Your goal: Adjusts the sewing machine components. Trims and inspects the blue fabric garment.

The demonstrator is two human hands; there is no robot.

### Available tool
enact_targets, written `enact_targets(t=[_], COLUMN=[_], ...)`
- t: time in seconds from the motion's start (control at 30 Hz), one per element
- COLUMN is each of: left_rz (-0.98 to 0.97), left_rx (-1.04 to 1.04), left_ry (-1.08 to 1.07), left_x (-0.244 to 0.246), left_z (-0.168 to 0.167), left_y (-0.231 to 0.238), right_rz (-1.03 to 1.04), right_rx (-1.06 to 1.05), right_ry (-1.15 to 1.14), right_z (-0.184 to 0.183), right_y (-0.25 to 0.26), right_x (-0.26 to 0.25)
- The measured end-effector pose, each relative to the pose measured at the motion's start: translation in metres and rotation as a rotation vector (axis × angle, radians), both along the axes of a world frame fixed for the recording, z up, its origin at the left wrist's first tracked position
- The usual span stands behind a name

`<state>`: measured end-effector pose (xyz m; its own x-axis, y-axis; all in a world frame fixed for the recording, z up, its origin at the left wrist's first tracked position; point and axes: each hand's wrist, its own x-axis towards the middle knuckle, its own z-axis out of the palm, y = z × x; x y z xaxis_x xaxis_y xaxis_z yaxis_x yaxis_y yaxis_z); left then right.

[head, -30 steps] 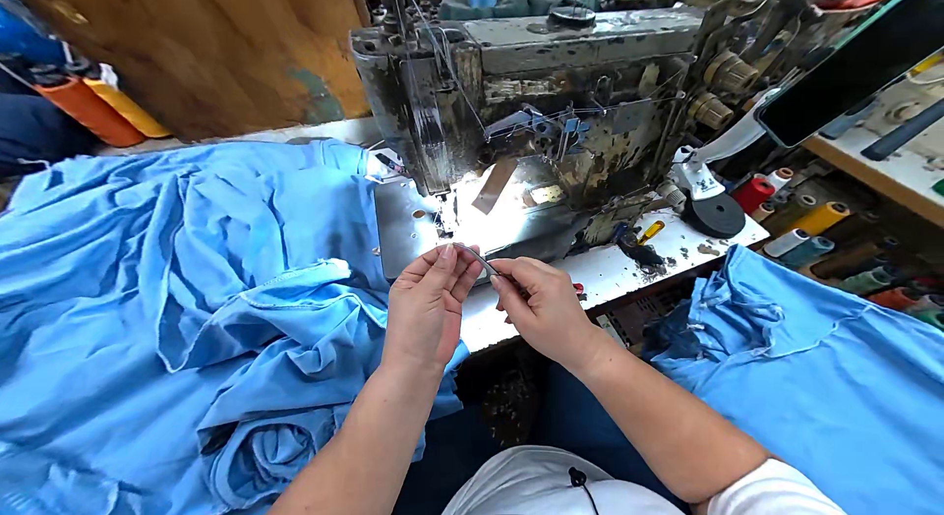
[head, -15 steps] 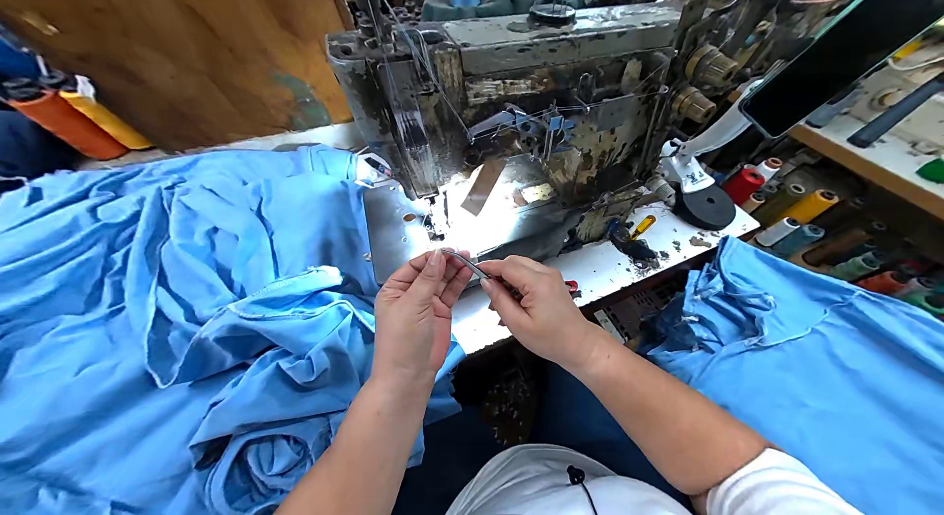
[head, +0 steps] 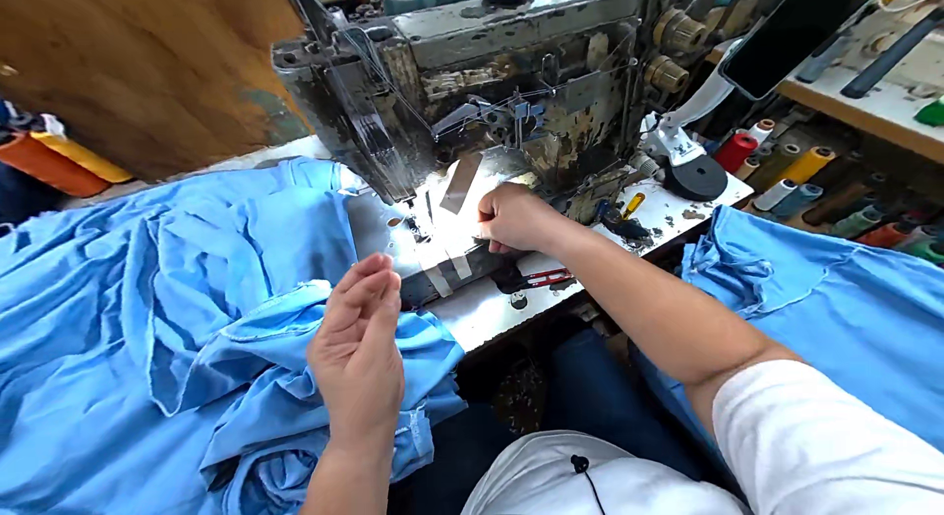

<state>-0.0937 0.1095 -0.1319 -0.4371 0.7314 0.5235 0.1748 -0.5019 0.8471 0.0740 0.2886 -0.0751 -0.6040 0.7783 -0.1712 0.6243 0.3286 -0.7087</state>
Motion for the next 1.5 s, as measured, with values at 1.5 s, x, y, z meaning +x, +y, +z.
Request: enact_targets(t=[1.5], left_rz=[0.276], left_rx=[-0.061], left_ry=[0.271], left_x=[-0.057], left_z=[-0.062], left_y=[-0.013], right_rz=[-0.092], right_rx=[-0.106], right_ry=[-0.129], right_z=[0.012], right_y=[0.01], right_x=[-0.024])
